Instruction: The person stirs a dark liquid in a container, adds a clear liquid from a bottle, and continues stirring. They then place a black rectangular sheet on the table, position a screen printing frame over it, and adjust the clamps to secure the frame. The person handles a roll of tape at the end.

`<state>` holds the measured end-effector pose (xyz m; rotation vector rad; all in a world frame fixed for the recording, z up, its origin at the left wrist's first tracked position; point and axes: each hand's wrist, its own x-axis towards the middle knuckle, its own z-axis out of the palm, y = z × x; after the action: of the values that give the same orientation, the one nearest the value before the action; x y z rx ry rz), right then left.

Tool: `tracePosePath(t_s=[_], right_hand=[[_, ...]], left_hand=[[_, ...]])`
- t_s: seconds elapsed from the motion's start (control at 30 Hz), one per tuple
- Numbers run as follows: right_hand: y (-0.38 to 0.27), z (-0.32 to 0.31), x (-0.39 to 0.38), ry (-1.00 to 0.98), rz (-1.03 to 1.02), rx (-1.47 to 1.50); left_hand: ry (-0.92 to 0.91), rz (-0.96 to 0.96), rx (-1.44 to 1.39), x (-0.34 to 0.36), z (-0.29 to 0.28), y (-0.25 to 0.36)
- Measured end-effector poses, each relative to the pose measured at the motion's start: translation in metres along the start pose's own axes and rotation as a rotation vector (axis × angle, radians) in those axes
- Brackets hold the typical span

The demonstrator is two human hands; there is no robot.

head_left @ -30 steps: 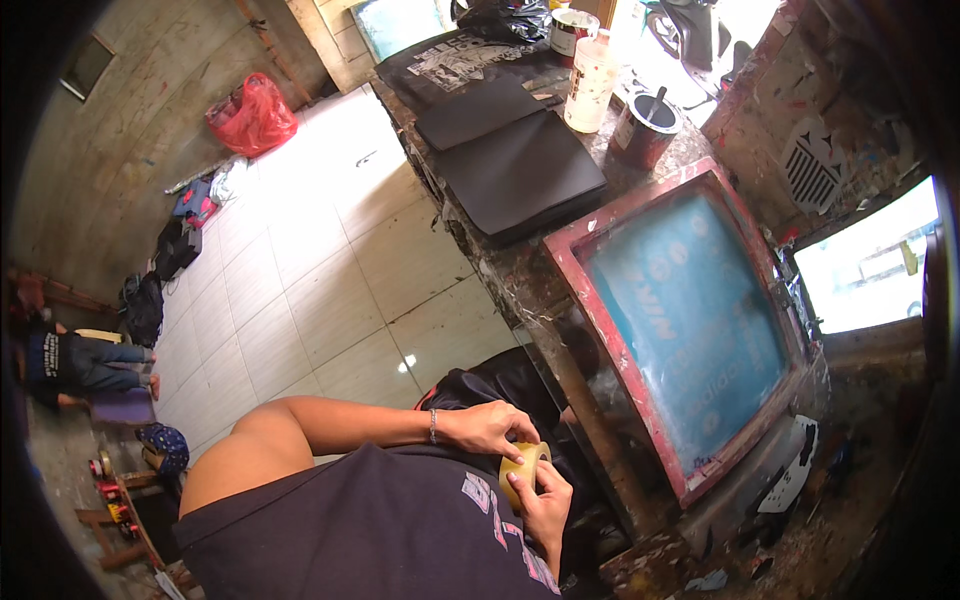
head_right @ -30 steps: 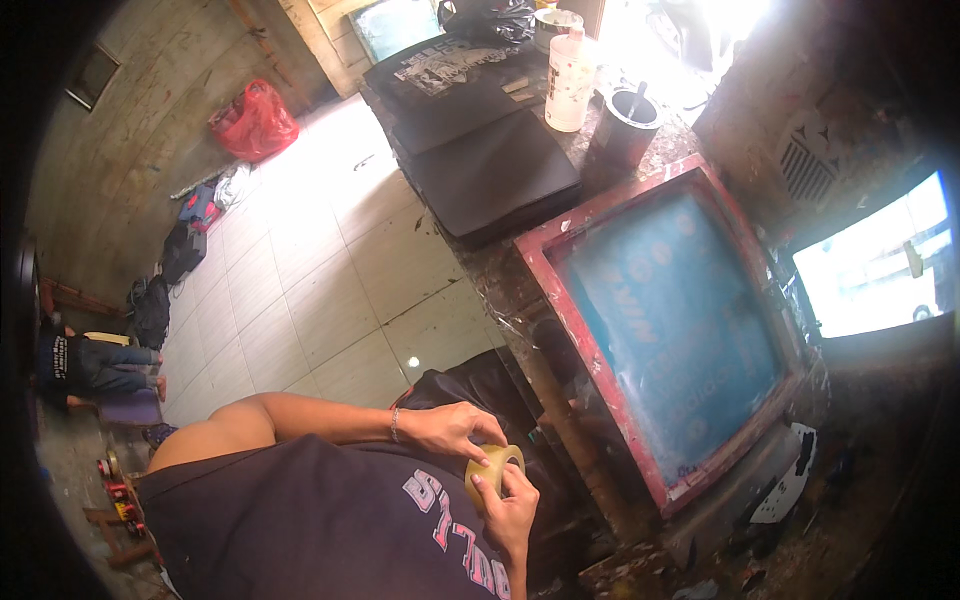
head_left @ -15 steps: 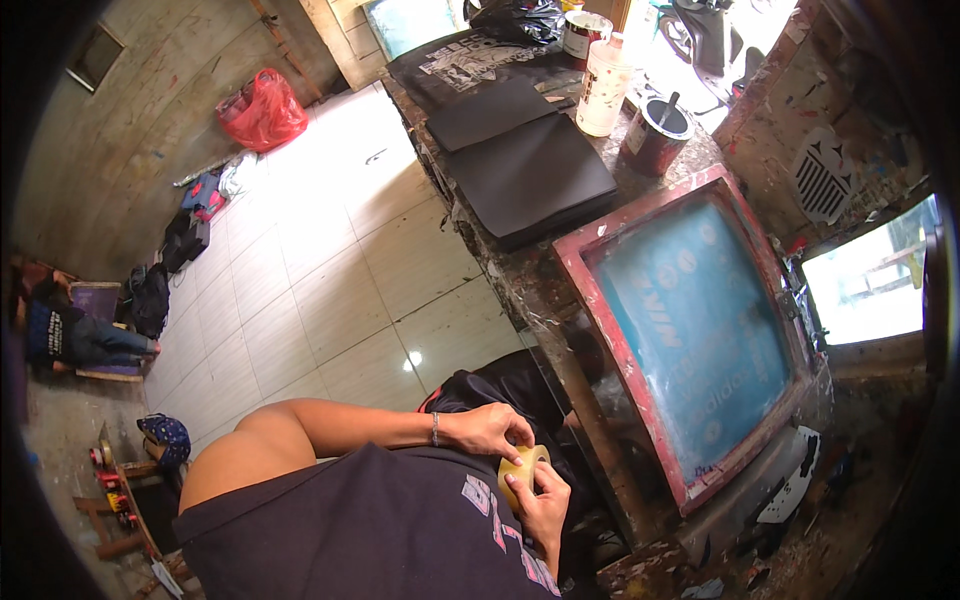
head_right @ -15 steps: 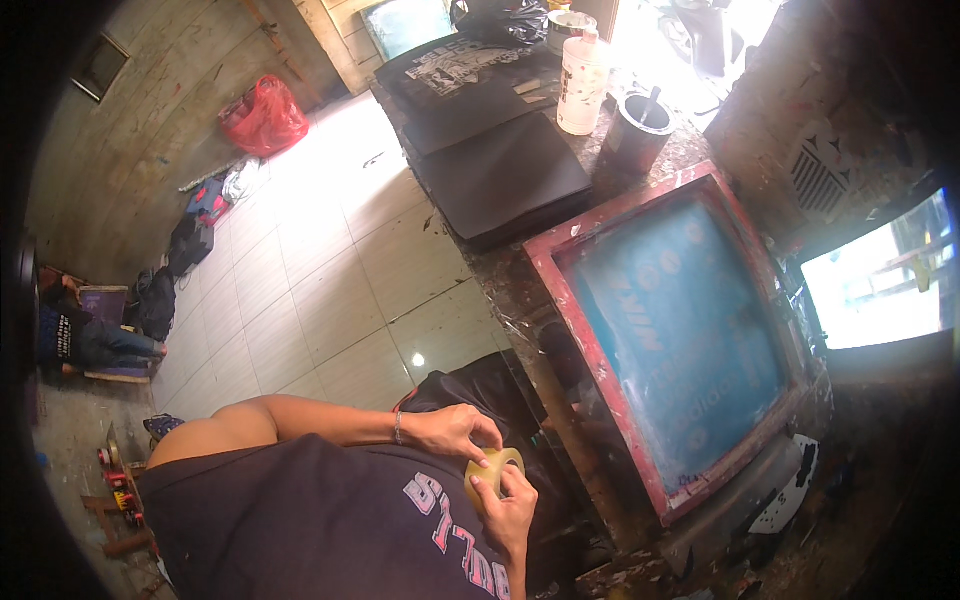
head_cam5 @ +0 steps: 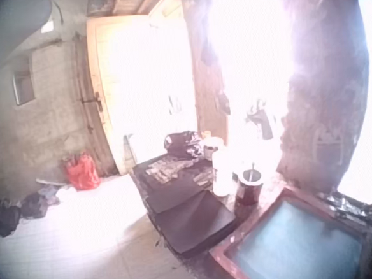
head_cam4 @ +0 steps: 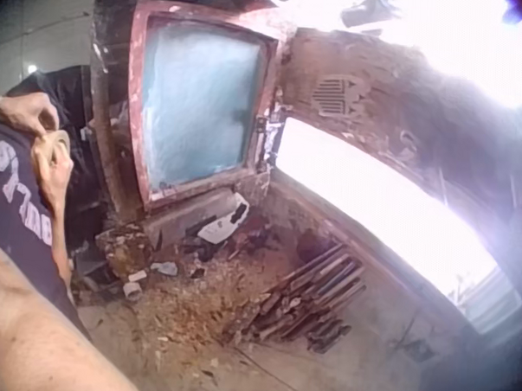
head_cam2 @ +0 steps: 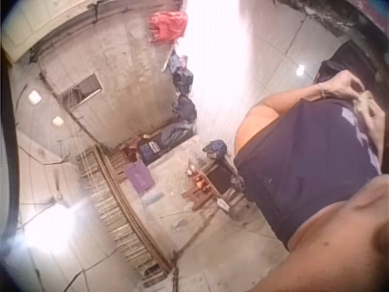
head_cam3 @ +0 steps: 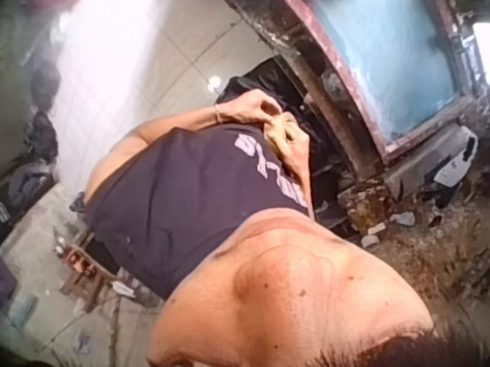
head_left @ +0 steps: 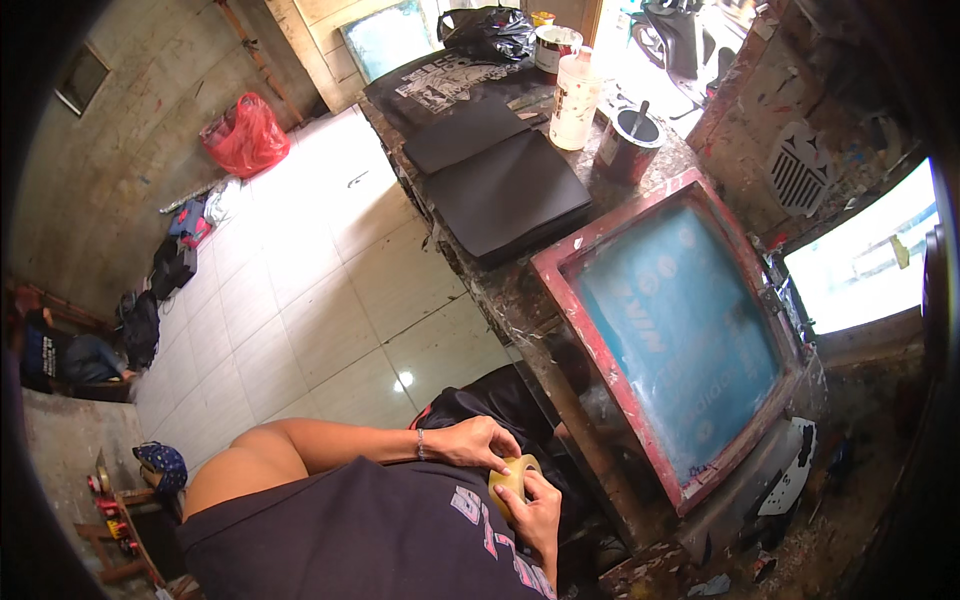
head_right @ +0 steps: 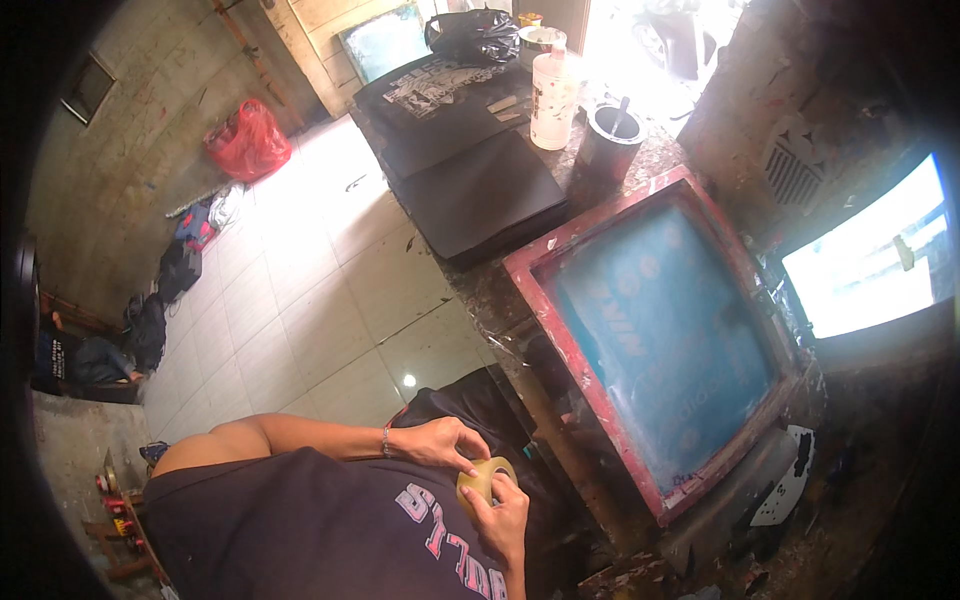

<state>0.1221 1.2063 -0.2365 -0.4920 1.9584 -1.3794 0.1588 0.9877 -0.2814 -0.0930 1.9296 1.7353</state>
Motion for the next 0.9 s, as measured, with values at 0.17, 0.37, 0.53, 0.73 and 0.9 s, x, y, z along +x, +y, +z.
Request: tracePosePath(t_s=[0.17,0.37,0.53,0.73,0.9], right_hand=[[-0.001,0.000,0.000,-0.027,0.001,0.029],[0.008,-0.008,0.000,0.010,-0.221,-0.064],[0.031,-0.004,-0.006,0.039,-0.234,-0.062],[0.034,0.002,-0.017,0.077,-0.168,-0.043],[0.033,0.004,-0.015,0.109,-0.178,-0.065]], left_hand=[[-0.007,0.061,0.038,0.004,-0.006,-0.012],[0.070,-0.013,-0.129,0.007,0.002,-0.003],[0.067,-0.020,0.025,0.013,0.004,0.009],[0.060,0.128,0.237,0.014,0.012,0.014],[0.104,0.203,0.297,0.015,0.012,0.012]])
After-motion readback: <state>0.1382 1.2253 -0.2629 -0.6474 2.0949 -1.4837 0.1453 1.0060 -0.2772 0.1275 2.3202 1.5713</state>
